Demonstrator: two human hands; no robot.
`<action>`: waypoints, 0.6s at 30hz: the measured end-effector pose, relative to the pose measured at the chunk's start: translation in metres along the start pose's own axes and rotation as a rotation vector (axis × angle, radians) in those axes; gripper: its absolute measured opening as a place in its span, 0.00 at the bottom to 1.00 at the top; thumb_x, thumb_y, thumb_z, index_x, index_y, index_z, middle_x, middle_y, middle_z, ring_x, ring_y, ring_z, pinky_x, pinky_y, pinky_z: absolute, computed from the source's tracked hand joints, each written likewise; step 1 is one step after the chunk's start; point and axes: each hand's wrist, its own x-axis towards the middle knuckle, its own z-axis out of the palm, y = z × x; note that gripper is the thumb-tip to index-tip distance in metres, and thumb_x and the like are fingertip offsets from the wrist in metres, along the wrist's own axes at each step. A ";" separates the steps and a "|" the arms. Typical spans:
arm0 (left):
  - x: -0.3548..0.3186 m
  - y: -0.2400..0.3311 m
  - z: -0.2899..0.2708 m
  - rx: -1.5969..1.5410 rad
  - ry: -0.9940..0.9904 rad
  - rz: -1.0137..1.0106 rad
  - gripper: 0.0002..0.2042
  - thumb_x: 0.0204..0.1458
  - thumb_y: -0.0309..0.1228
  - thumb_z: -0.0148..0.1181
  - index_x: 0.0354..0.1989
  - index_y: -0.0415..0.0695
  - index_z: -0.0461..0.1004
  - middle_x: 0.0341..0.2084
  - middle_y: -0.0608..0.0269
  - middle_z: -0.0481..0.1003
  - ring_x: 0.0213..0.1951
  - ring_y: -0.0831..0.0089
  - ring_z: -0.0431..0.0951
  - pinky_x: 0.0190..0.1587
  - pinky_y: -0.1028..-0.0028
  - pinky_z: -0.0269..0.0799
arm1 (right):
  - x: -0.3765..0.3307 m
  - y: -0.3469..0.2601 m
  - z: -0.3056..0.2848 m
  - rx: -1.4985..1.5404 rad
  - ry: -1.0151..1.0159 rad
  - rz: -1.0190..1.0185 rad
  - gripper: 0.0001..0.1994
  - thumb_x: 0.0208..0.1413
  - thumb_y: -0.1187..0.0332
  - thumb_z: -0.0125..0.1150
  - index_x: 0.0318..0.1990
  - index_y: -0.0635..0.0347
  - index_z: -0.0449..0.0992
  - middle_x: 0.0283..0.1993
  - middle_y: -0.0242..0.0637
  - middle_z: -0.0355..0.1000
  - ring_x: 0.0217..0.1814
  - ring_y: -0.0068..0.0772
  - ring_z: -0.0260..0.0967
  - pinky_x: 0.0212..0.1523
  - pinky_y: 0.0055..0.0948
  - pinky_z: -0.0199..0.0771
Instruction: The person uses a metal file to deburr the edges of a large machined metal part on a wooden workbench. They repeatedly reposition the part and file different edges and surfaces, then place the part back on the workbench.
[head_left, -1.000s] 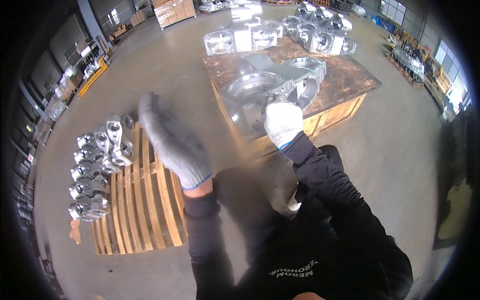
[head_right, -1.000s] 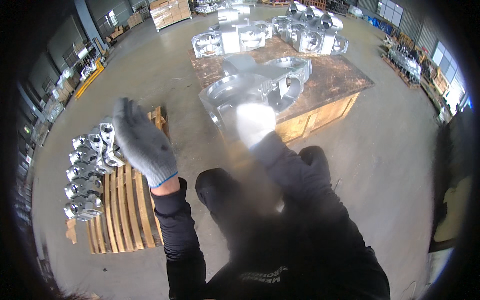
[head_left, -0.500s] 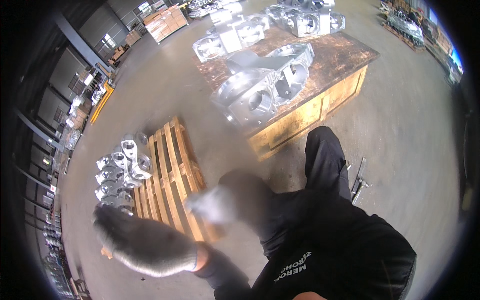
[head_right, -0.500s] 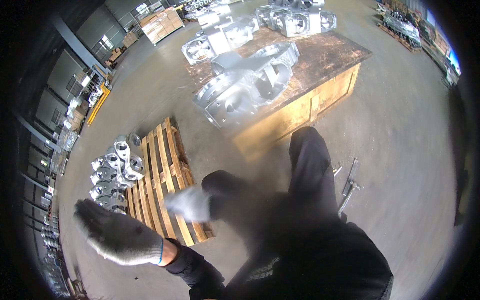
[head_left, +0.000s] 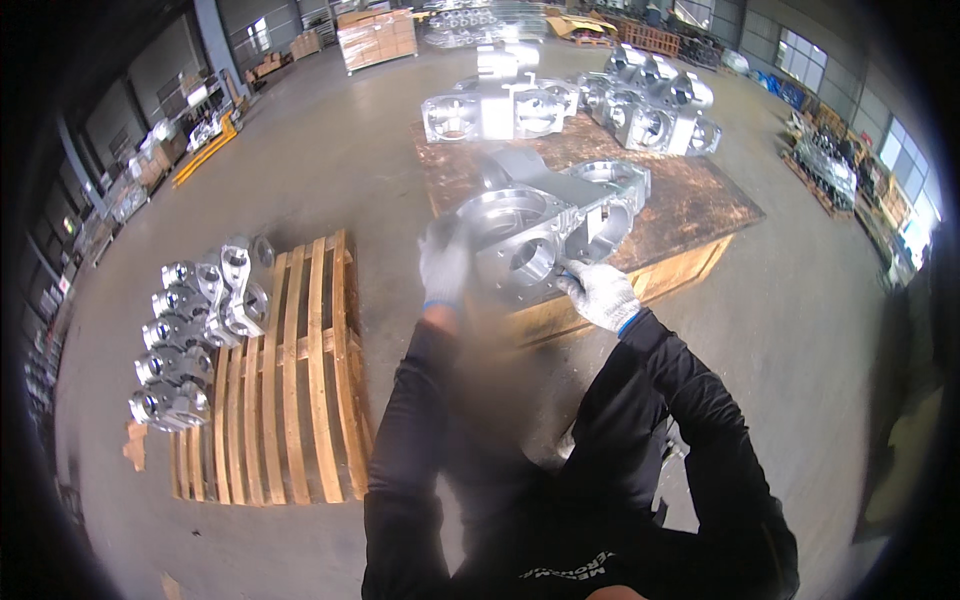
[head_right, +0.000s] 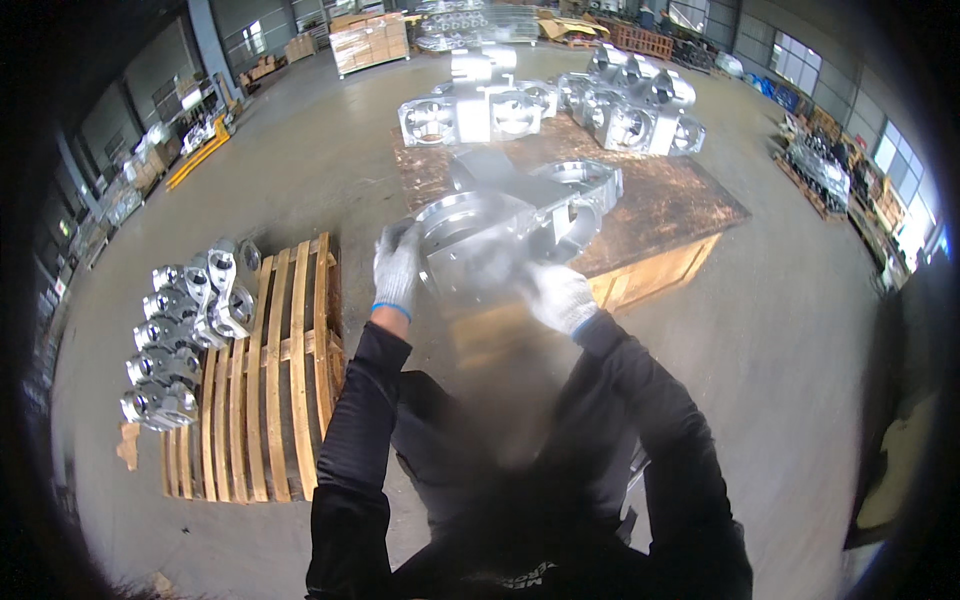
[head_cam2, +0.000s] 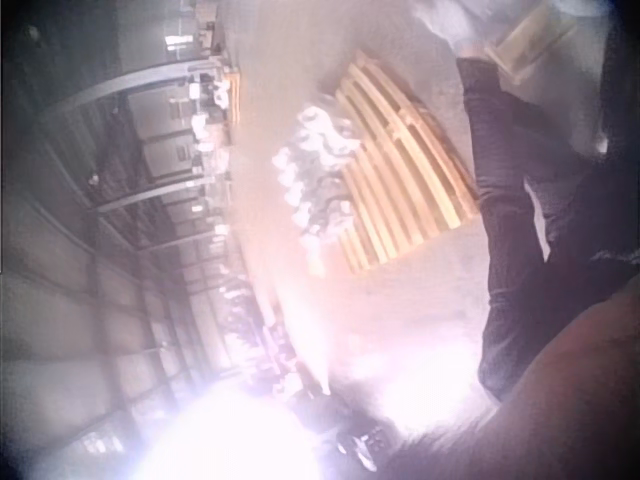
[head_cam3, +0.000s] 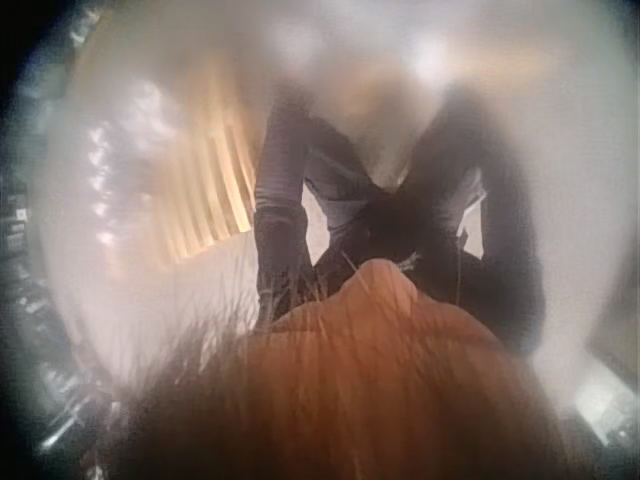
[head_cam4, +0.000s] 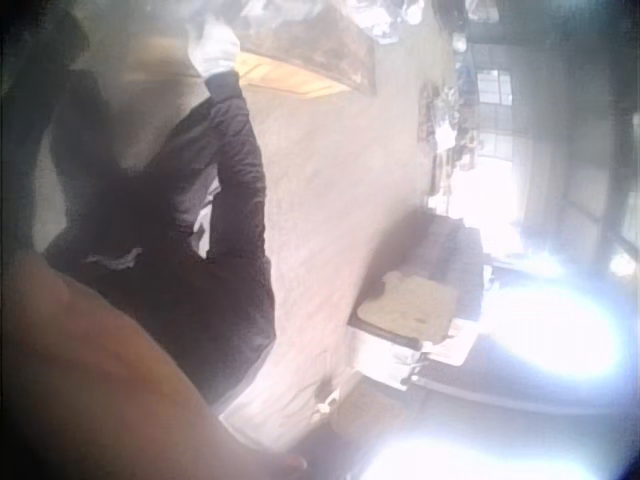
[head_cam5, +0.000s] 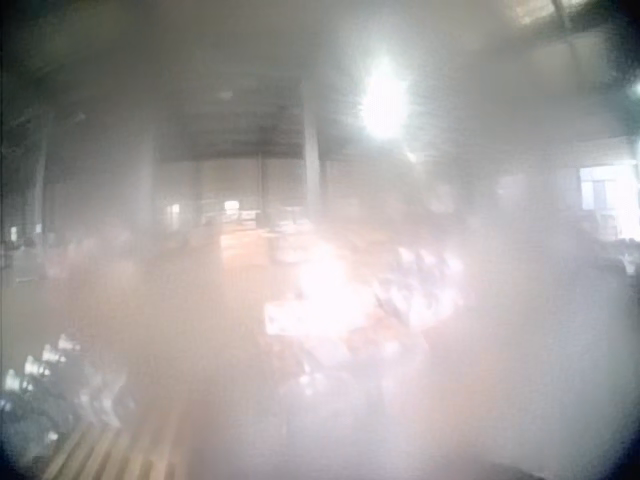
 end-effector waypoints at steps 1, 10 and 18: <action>0.005 -0.005 0.012 -0.027 0.067 0.024 0.29 0.58 0.48 0.64 0.64 0.43 0.75 0.64 0.43 0.70 0.70 0.50 0.62 0.72 0.62 0.57 | 0.003 0.003 -0.002 -0.007 0.020 0.010 0.12 0.67 0.59 0.63 0.49 0.56 0.82 0.37 0.47 0.81 0.38 0.56 0.80 0.40 0.50 0.79; 0.002 -0.009 0.037 -0.362 0.135 -0.045 0.20 0.52 0.23 0.64 0.55 0.48 0.80 0.54 0.58 0.68 0.50 0.64 0.77 0.45 0.66 0.83 | -0.019 -0.002 0.029 -0.051 0.007 0.247 0.12 0.69 0.59 0.61 0.47 0.58 0.82 0.33 0.53 0.80 0.39 0.59 0.80 0.41 0.52 0.79; -0.040 -0.005 0.042 -0.148 0.129 0.081 0.25 0.54 0.36 0.65 0.62 0.48 0.73 0.66 0.48 0.63 0.66 0.46 0.69 0.66 0.56 0.69 | -0.053 -0.063 0.077 0.012 -0.018 0.843 0.16 0.72 0.57 0.56 0.48 0.59 0.82 0.35 0.58 0.80 0.40 0.66 0.79 0.40 0.55 0.79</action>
